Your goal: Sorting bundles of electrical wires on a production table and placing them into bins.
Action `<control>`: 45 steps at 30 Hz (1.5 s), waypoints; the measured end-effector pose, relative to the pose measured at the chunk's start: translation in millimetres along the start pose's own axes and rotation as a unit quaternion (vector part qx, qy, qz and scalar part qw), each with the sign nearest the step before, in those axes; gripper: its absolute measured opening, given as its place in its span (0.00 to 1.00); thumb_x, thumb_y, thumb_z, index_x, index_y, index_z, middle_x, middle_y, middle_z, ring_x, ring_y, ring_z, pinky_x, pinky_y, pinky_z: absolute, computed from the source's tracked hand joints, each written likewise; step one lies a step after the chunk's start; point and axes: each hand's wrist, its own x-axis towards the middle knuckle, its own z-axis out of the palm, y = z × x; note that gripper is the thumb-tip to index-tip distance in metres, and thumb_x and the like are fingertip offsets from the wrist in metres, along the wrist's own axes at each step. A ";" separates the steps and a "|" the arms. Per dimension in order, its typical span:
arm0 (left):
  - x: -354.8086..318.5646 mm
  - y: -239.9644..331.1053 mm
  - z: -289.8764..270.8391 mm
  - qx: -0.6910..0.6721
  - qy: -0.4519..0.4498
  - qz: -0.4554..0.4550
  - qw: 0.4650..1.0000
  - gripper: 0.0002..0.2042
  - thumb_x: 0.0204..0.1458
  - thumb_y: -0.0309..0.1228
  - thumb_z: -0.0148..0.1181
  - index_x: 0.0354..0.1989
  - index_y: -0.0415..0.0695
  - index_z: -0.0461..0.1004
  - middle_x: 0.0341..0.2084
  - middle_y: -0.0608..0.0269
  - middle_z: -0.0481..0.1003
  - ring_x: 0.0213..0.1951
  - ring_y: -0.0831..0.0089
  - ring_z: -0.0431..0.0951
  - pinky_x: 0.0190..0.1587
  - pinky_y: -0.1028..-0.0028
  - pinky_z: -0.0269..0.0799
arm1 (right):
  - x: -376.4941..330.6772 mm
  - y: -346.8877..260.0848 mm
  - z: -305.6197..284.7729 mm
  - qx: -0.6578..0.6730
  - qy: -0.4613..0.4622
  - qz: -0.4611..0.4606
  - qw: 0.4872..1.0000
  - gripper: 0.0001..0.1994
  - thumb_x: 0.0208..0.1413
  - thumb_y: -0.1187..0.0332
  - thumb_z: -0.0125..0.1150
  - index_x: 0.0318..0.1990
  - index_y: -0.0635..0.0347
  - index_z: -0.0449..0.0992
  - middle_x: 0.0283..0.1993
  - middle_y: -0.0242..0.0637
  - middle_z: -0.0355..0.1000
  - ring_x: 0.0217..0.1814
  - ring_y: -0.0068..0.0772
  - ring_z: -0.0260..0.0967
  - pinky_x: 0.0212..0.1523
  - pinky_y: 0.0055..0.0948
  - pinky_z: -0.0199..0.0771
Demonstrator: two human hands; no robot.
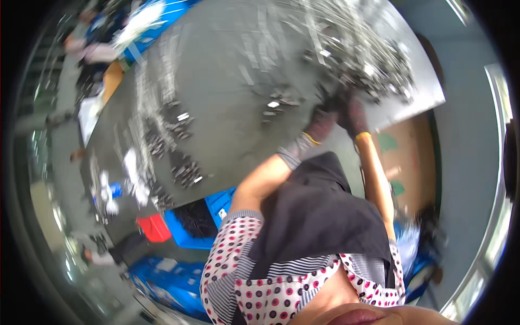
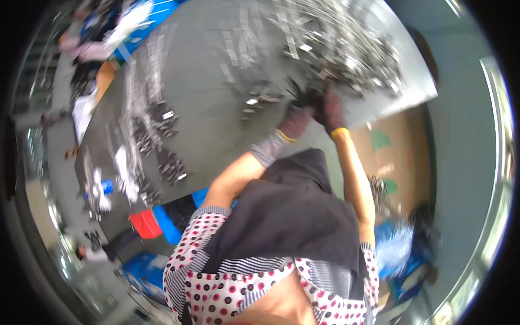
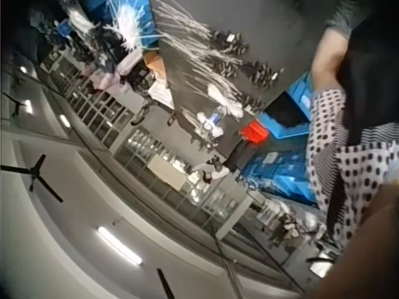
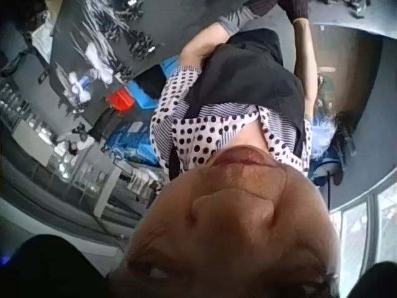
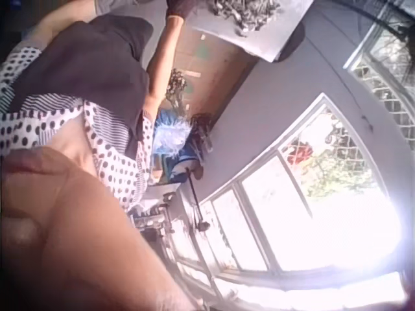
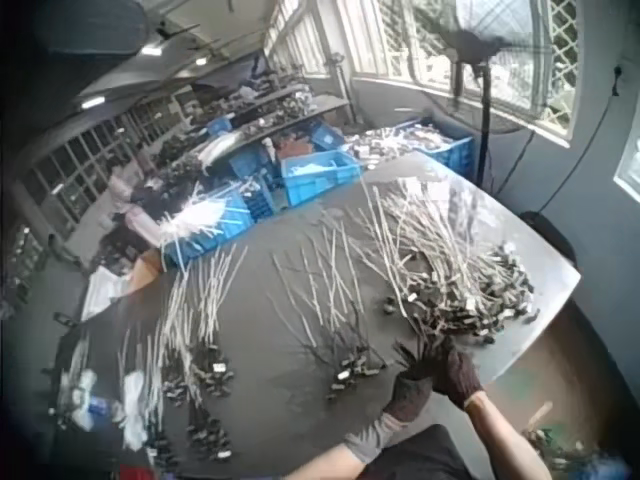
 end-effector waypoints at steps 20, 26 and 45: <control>16.3 -56.7 -80.2 -0.125 0.200 -0.046 0.971 0.16 0.59 0.40 0.60 0.43 0.38 0.77 0.34 0.59 0.81 0.34 0.66 0.81 0.45 0.67 0.77 | 51.5 49.0 23.5 -0.048 -0.242 0.194 0.950 0.26 0.48 0.57 0.66 0.58 0.46 0.74 0.35 0.50 0.77 0.35 0.54 0.75 0.35 0.43 0.75; 6.1 -11.3 -62.4 -0.136 0.172 -0.175 0.960 0.12 0.55 0.39 0.66 0.28 0.43 0.78 0.22 0.66 0.78 0.21 0.77 0.74 0.23 0.75 0.70 | -28.5 17.8 -1.3 0.440 0.070 0.541 0.714 0.13 0.54 0.66 0.63 0.41 0.67 0.81 0.34 0.42 0.79 0.34 0.28 0.78 0.37 0.26 0.79; 33.8 -77.5 57.0 -0.465 -0.057 -0.259 0.845 0.13 0.59 0.34 0.61 0.48 0.41 0.72 0.39 0.54 0.76 0.42 0.56 0.79 0.50 0.53 0.80 | -387.8 -149.2 -149.2 0.163 -0.105 0.683 0.704 0.14 0.58 0.61 0.60 0.36 0.65 0.81 0.29 0.38 0.77 0.29 0.25 0.69 0.33 0.31 0.70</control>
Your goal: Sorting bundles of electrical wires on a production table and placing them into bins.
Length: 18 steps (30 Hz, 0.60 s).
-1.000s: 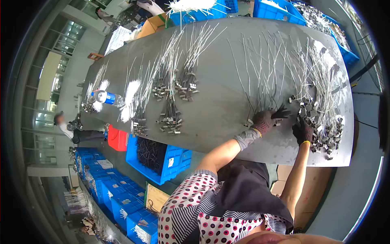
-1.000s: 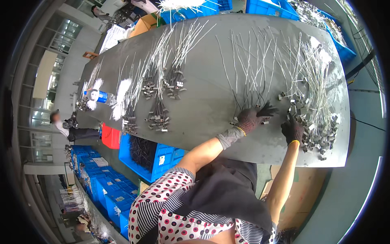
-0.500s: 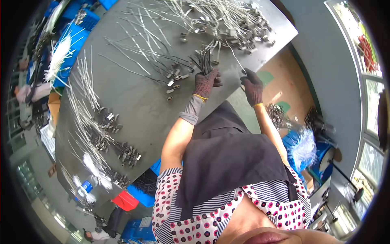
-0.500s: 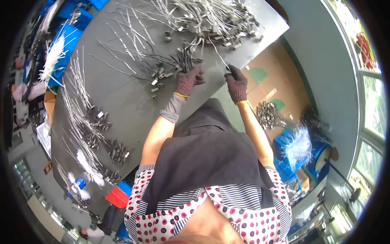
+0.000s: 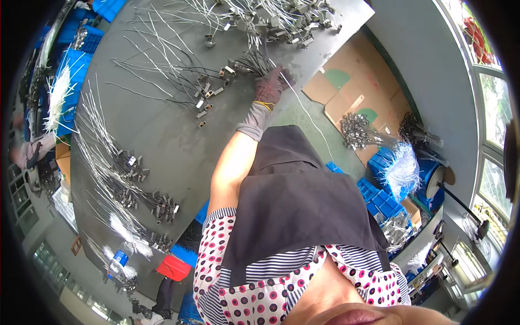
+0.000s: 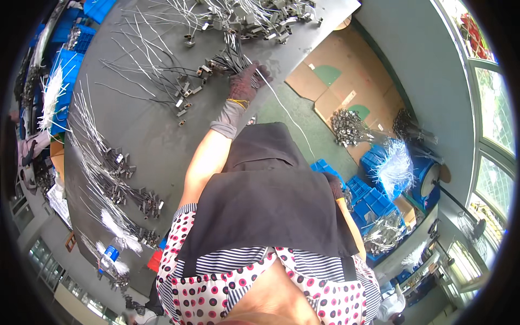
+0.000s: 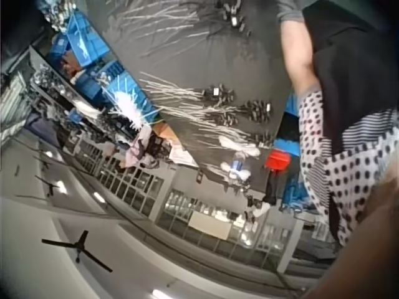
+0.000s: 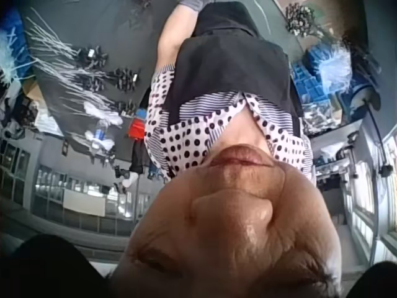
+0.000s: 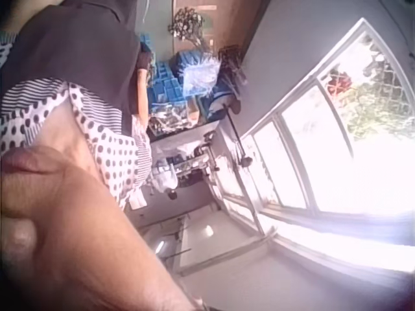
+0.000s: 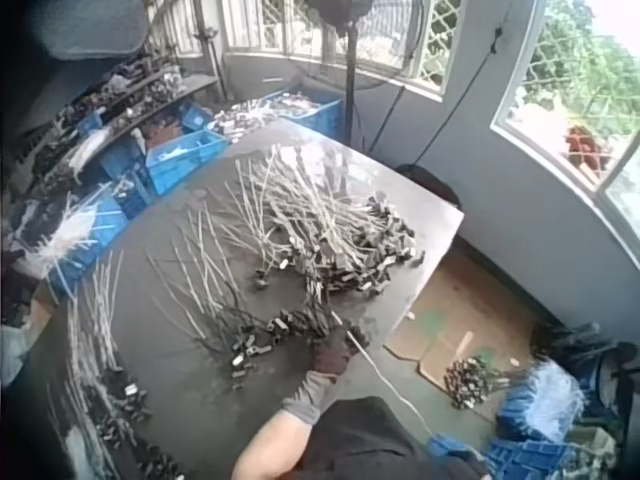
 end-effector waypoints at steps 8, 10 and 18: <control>-41.6 35.9 49.8 -0.023 0.044 0.103 0.993 0.09 0.60 0.33 0.60 0.43 0.41 0.74 0.35 0.55 0.77 0.36 0.60 0.80 0.46 0.50 0.81 | -21.0 13.8 -4.5 0.010 0.024 0.061 0.998 0.16 0.58 0.59 0.60 0.35 0.66 0.80 0.28 0.42 0.76 0.29 0.29 0.69 0.34 0.33 0.70; -49.7 45.2 54.7 -0.012 0.060 0.136 0.989 0.09 0.60 0.33 0.60 0.43 0.42 0.74 0.34 0.55 0.77 0.35 0.61 0.80 0.45 0.50 0.81 | -20.4 14.5 -5.9 0.009 0.023 0.063 0.998 0.16 0.58 0.58 0.60 0.35 0.67 0.80 0.28 0.44 0.76 0.29 0.30 0.69 0.34 0.33 0.70; -75.2 47.6 35.0 -0.049 0.036 0.165 0.984 0.11 0.59 0.35 0.60 0.48 0.46 0.75 0.35 0.56 0.78 0.35 0.60 0.80 0.47 0.47 0.79 | -4.0 -8.9 -13.1 -0.004 0.009 0.054 0.999 0.19 0.57 0.56 0.60 0.33 0.68 0.79 0.27 0.48 0.75 0.28 0.33 0.69 0.34 0.35 0.69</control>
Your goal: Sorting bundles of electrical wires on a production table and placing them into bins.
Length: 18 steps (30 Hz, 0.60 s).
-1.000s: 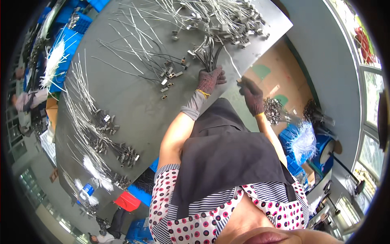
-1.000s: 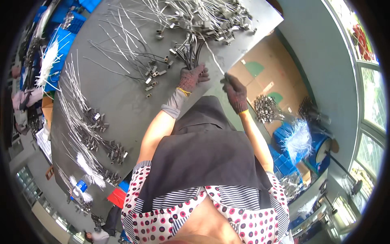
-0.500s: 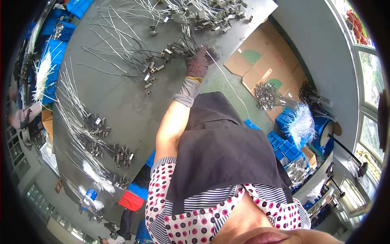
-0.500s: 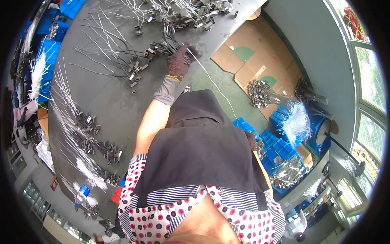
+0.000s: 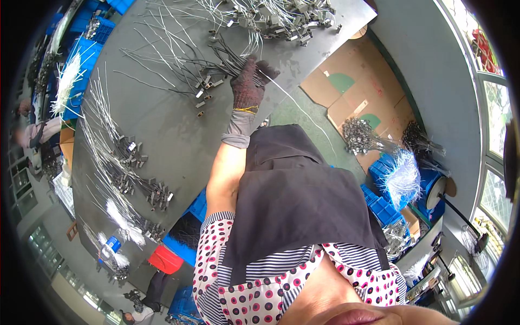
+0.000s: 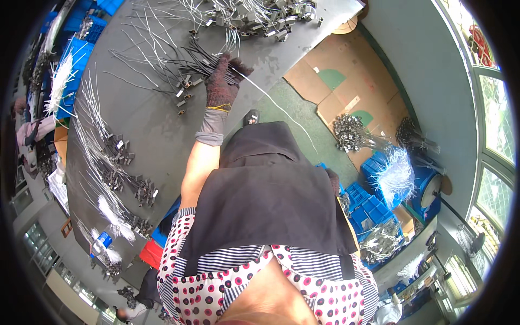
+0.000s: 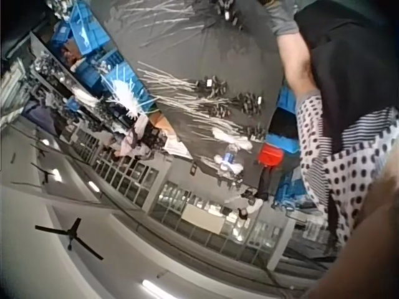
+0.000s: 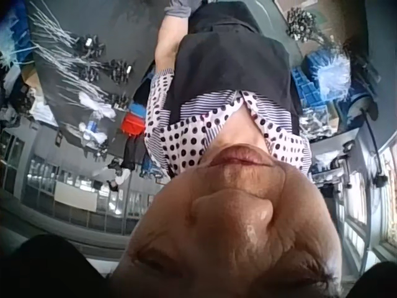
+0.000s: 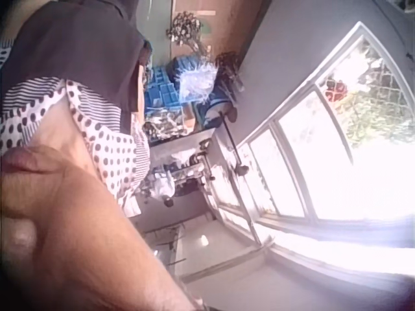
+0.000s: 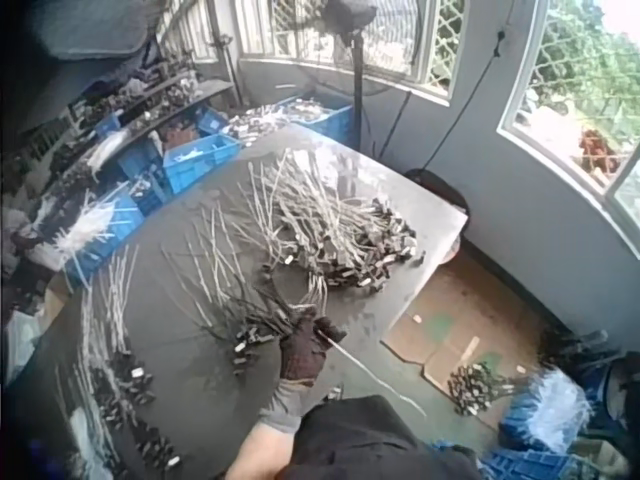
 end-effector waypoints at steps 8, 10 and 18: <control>-30.2 -10.1 -7.0 0.099 -0.076 -0.124 0.984 0.12 0.59 0.29 0.59 0.50 0.41 0.73 0.35 0.57 0.78 0.40 0.58 0.80 0.54 0.43 0.74 | 59.7 -72.6 17.8 -0.065 -0.014 -0.090 0.994 0.24 0.56 0.51 0.61 0.29 0.70 0.78 0.23 0.48 0.74 0.26 0.34 0.66 0.33 0.37 0.68; -32.3 -20.8 -8.1 0.014 -0.067 -0.124 0.990 0.12 0.58 0.28 0.59 0.50 0.41 0.74 0.34 0.58 0.78 0.40 0.59 0.79 0.56 0.42 0.72 | 64.1 -109.2 25.1 -0.068 -0.020 -0.096 0.993 0.24 0.55 0.50 0.61 0.30 0.70 0.78 0.22 0.46 0.73 0.26 0.31 0.66 0.32 0.36 0.67; -19.9 20.8 -14.8 -0.186 -0.064 -0.053 0.979 0.10 0.56 0.32 0.61 0.45 0.44 0.77 0.34 0.61 0.79 0.42 0.58 0.79 0.61 0.31 0.61 | 68.0 -150.4 45.1 -0.006 -0.155 -0.133 0.979 0.23 0.57 0.50 0.62 0.31 0.68 0.81 0.22 0.37 0.73 0.26 0.25 0.66 0.31 0.31 0.68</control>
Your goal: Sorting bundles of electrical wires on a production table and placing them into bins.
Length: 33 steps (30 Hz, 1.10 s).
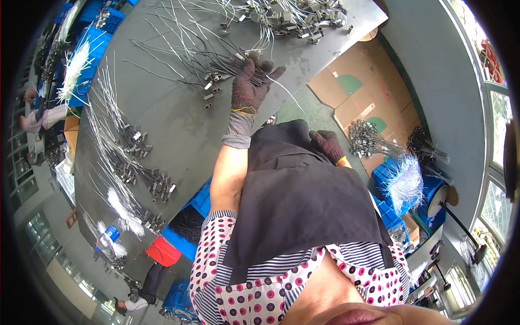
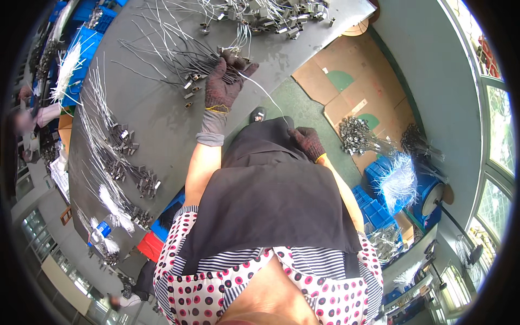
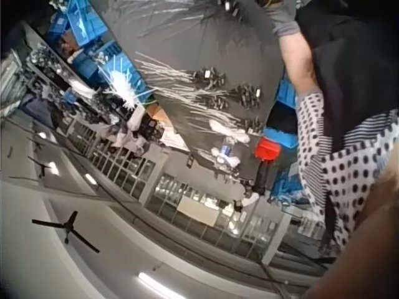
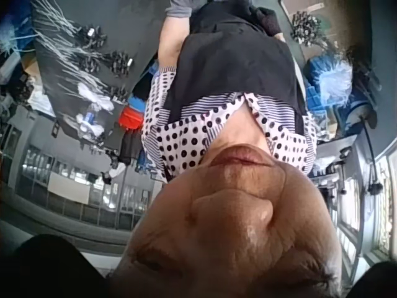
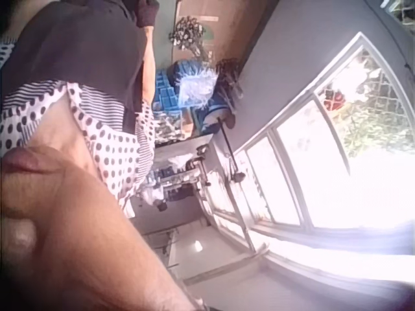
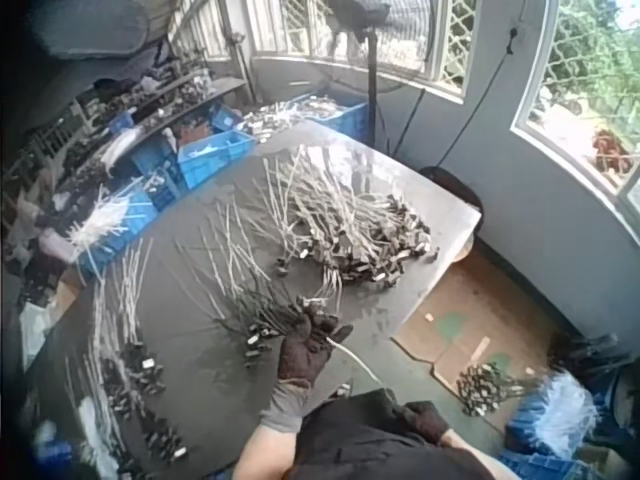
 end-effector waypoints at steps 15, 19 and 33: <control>-18.6 26.6 1.4 0.421 0.034 0.001 0.906 0.12 0.61 0.34 0.59 0.46 0.38 0.75 0.33 0.57 0.80 0.34 0.63 0.83 0.37 0.62 0.82 | 56.0 -94.6 18.3 -0.029 -0.101 -0.063 0.993 0.25 0.57 0.47 0.62 0.29 0.65 0.80 0.25 0.35 0.73 0.25 0.23 0.68 0.25 0.29 0.68; -0.5 61.7 -19.5 0.428 0.042 0.128 0.894 0.16 0.64 0.41 0.54 0.44 0.40 0.79 0.34 0.66 0.80 0.36 0.78 0.80 0.43 0.75 0.78 | 72.4 -104.0 23.3 0.028 -0.138 -0.035 0.989 0.28 0.60 0.43 0.55 0.37 0.66 0.80 0.30 0.39 0.76 0.28 0.26 0.72 0.25 0.29 0.70; 4.6 74.3 -35.1 0.708 0.268 0.194 0.624 0.24 0.53 0.53 0.65 0.39 0.40 0.81 0.30 0.58 0.82 0.35 0.68 0.82 0.36 0.67 0.74 | 150.7 -246.7 57.0 -0.213 0.204 -0.163 0.941 0.26 0.59 0.48 0.55 0.54 0.62 0.71 0.46 0.54 0.77 0.47 0.54 0.77 0.47 0.50 0.76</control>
